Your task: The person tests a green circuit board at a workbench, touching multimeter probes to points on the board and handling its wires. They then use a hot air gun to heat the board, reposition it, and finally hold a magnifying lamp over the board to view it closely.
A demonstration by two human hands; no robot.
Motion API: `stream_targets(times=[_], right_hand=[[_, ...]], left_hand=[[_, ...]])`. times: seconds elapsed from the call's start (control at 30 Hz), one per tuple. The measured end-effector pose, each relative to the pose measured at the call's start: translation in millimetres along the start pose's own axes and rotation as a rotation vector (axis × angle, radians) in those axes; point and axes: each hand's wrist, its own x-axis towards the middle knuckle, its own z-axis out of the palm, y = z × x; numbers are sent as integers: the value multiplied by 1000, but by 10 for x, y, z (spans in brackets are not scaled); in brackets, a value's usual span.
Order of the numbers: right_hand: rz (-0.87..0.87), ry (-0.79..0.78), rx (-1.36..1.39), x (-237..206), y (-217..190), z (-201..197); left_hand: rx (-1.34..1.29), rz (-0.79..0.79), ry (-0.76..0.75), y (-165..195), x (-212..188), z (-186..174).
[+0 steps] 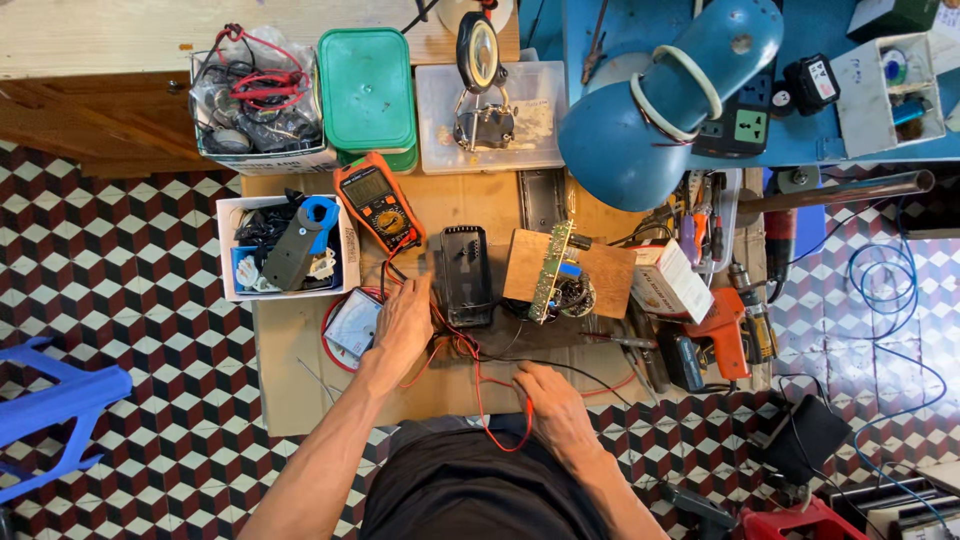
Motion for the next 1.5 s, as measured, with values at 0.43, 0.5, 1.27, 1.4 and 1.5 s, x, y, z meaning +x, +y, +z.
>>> stream_targets(times=[0.43,0.5,1.27,1.4,1.5], right_hand=[[665,5,327,311,619,-1311],[454,33,257,519,784,-1479],[150,138,27,503,1637,-1352],[247,197,42,676,1779,-1693],[240,236,11,1023,1868,-1940]], left_hand=[[-291,-41,165,1970,255,-87],[-278,-78,206,2027,257,-51],[310,404,487,2223,174,97],[330,392,523,2144,108,196],[333,339,498,2117,37,268]])
